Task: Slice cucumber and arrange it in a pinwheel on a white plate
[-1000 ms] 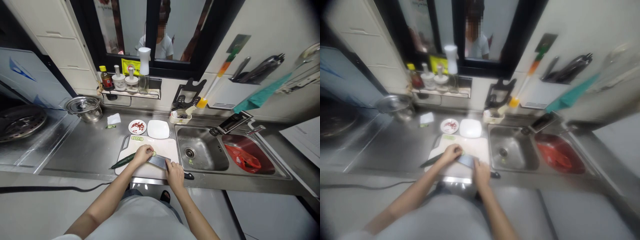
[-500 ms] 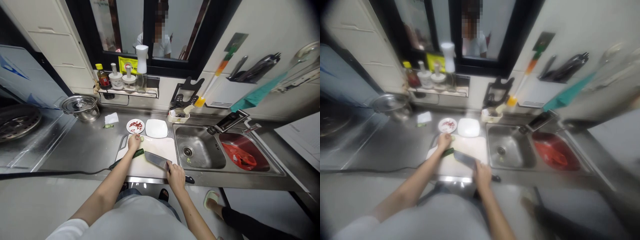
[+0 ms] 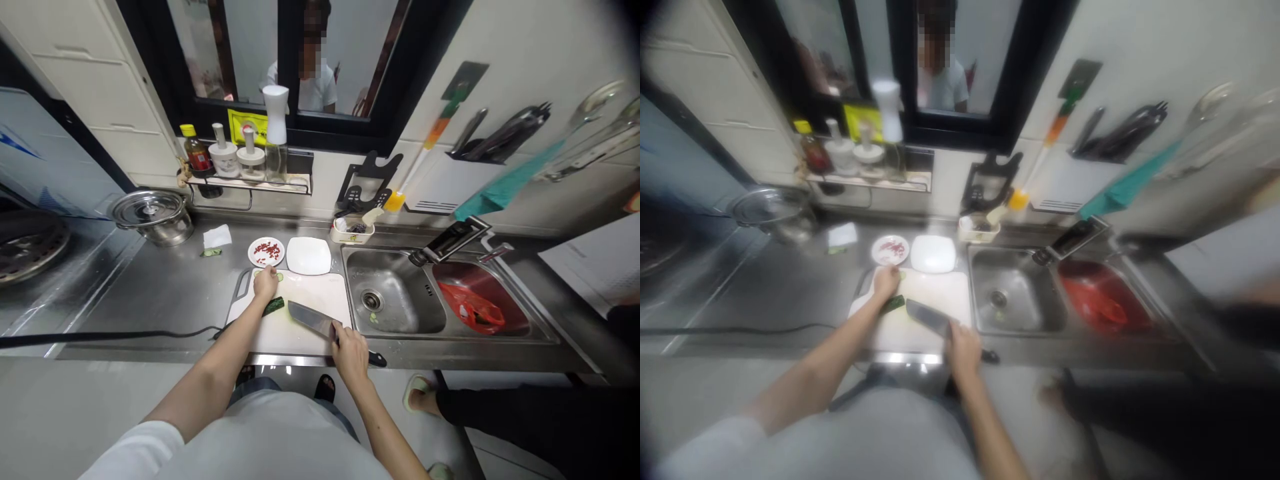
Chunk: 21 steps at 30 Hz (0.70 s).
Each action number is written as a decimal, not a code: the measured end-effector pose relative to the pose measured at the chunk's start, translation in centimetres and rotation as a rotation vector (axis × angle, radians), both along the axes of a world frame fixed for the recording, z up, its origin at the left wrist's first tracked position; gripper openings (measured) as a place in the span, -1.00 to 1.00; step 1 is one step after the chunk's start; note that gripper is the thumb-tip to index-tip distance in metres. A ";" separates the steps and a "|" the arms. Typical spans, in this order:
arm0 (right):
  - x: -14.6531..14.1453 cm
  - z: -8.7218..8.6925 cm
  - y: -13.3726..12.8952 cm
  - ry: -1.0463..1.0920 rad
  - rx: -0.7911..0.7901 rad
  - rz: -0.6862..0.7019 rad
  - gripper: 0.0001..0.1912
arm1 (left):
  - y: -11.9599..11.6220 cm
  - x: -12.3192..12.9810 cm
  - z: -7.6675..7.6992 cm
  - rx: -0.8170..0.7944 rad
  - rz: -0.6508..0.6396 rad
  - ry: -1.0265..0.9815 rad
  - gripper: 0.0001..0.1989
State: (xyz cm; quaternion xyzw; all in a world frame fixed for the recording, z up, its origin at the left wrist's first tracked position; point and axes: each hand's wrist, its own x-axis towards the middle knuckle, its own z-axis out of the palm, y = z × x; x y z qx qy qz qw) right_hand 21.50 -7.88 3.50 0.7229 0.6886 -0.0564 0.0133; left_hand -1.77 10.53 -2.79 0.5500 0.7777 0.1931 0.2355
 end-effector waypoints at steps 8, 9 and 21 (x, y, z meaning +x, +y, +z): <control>0.1 0.1 0.1 0.002 -0.007 -0.009 -0.52 | 0.0 0.2 -0.2 0.022 -0.071 0.082 -0.76; 0.1 0.1 0.1 0.003 -0.009 -0.010 -0.52 | 0.0 0.2 -0.1 0.020 -0.078 0.087 -0.76; 0.0 -0.3 0.4 0.031 -0.005 -0.003 -0.52 | -0.3 0.5 0.8 0.018 -0.147 0.142 -0.72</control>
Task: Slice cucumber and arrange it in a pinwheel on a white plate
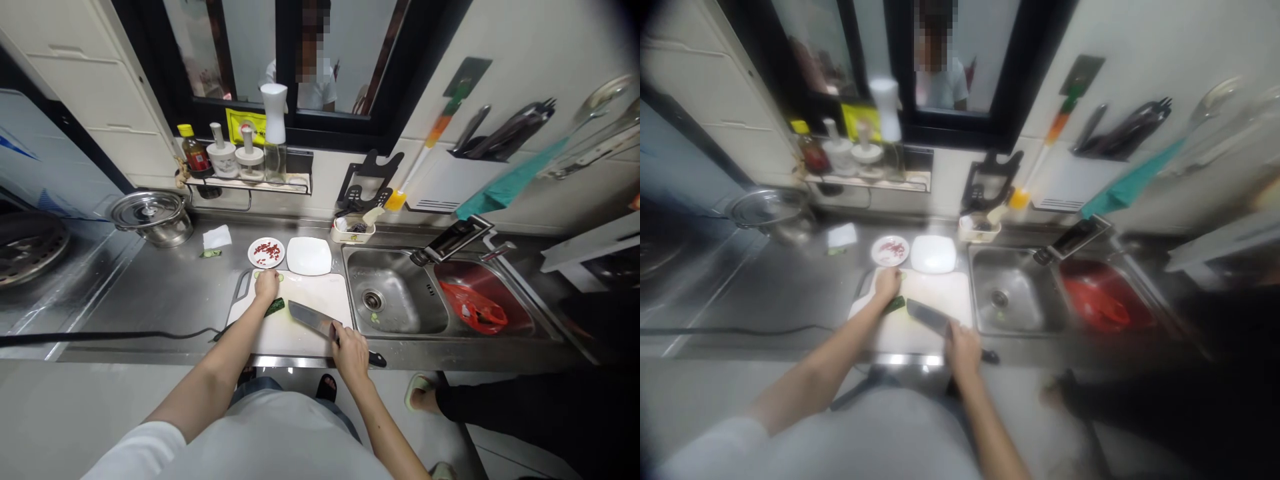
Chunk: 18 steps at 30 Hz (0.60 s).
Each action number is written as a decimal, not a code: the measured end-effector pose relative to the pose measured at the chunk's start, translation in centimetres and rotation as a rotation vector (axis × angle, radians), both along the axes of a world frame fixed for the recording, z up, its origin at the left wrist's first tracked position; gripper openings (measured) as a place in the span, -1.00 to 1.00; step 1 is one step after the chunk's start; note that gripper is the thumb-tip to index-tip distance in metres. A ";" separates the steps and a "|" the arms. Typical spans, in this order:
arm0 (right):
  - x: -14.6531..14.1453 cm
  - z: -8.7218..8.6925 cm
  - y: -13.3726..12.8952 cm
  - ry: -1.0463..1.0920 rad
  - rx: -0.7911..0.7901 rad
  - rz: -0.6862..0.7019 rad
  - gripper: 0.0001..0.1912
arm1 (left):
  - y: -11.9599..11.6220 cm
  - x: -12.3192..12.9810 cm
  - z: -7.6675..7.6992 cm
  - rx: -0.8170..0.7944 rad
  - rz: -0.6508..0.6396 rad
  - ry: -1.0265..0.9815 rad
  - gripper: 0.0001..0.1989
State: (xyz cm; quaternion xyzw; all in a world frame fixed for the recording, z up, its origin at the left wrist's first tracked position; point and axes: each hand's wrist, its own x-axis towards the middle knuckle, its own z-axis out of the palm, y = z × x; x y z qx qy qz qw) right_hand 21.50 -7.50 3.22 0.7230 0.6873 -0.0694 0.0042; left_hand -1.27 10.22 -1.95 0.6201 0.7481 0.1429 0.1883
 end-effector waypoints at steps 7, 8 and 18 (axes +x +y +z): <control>-0.2 0.2 0.1 0.024 -0.002 -0.002 -0.52 | 0.0 -0.1 0.3 0.001 -0.014 -0.001 -0.73; -0.3 0.2 0.1 0.025 -0.002 -0.001 -0.52 | 0.0 -0.2 0.3 0.002 -0.019 -0.004 -0.73; -0.5 0.3 0.3 0.035 -0.025 -0.005 -0.51 | -2.5 -1.3 0.1 0.081 0.042 -0.140 -0.73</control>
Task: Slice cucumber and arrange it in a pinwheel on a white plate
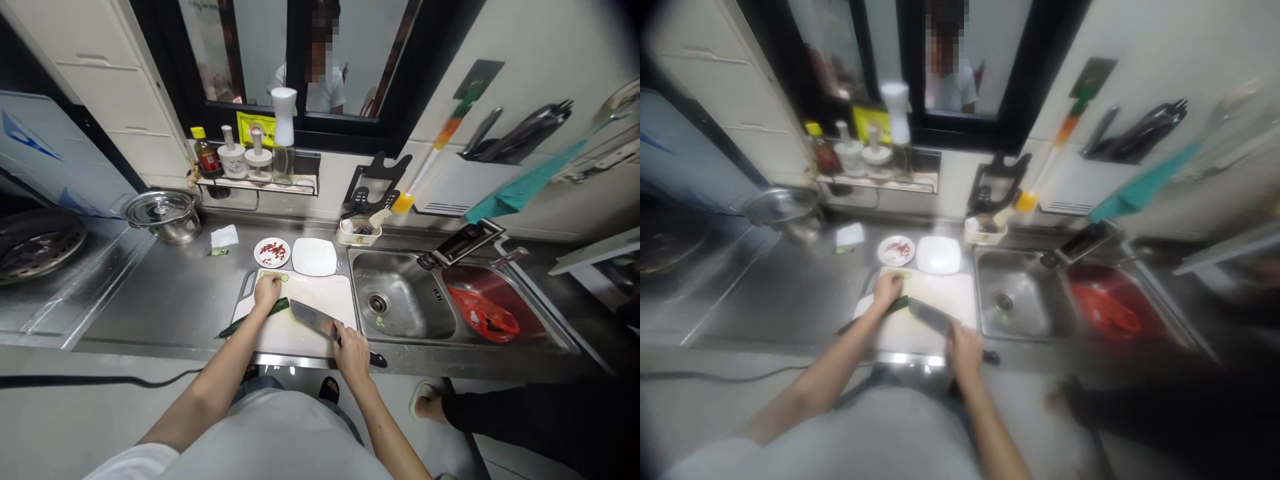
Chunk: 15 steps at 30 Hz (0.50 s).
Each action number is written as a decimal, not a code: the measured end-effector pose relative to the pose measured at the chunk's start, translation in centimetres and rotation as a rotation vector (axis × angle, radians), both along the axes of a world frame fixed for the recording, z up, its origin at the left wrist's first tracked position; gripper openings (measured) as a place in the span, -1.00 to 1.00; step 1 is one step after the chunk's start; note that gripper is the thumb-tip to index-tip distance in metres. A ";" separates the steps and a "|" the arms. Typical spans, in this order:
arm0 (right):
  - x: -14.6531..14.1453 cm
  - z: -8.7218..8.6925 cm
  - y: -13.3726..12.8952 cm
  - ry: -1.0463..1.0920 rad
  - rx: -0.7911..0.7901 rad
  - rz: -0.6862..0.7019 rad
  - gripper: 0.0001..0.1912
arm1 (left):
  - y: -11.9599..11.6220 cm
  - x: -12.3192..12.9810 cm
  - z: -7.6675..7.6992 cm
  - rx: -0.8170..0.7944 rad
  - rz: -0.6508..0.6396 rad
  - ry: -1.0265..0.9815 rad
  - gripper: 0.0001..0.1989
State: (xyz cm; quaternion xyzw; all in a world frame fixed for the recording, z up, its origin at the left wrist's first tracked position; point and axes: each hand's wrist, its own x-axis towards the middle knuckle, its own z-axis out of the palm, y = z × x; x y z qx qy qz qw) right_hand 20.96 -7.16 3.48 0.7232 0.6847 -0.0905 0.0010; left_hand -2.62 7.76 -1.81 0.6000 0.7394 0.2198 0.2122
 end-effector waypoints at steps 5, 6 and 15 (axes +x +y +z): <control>-0.3 0.0 0.2 0.013 -0.004 0.007 -0.50 | -3.4 -0.7 -0.3 0.085 -0.071 -0.037 -0.75; -0.4 0.0 0.2 0.015 -0.004 0.009 -0.50 | -4.0 -0.8 -0.3 0.101 -0.087 -0.039 -0.75; -0.9 0.1 0.7 0.039 0.001 0.029 -0.50 | -6.7 -2.4 -0.5 0.170 -0.117 -0.015 -0.77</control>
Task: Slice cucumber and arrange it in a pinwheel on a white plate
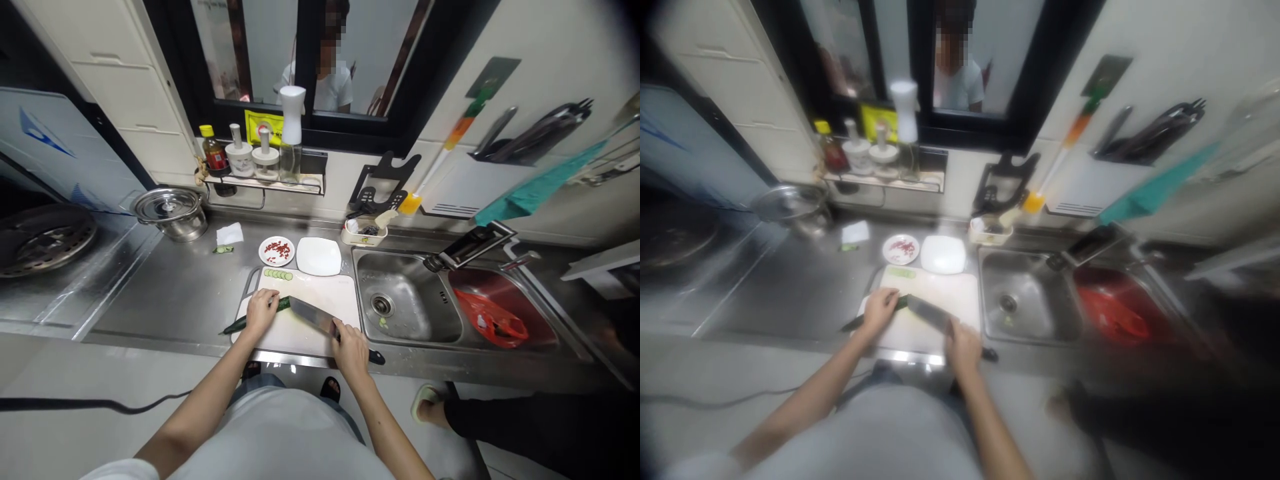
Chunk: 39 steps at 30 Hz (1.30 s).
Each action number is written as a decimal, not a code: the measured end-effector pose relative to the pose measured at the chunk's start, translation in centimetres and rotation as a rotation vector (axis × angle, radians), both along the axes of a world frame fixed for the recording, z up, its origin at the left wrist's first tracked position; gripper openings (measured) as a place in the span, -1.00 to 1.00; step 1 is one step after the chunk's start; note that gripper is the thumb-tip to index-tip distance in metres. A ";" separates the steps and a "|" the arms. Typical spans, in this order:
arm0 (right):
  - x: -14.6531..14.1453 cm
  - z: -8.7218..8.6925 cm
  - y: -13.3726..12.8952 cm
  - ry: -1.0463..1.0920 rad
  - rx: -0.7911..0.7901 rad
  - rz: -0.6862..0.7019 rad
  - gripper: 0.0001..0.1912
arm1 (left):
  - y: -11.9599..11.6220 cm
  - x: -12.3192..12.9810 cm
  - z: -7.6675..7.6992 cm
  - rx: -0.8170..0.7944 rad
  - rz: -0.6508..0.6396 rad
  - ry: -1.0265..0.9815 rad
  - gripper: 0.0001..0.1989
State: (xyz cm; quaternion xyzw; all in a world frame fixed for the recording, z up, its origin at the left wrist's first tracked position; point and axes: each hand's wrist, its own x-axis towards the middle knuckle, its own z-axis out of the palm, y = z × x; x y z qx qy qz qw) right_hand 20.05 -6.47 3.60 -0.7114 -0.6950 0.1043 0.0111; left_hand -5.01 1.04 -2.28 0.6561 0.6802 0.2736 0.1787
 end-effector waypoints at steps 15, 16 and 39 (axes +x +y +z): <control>-1.9 0.5 1.1 0.388 -0.092 -0.201 -0.64 | -1.5 0.7 0.2 0.041 -0.115 0.043 -0.77; -2.1 0.5 1.3 0.396 -0.102 -0.201 -0.65 | -1.5 0.8 0.3 0.036 -0.131 0.055 -0.77; -5.4 0.0 2.3 0.209 -0.225 0.012 -0.70 | 0.9 -0.9 0.5 -0.106 -0.327 -0.038 -0.68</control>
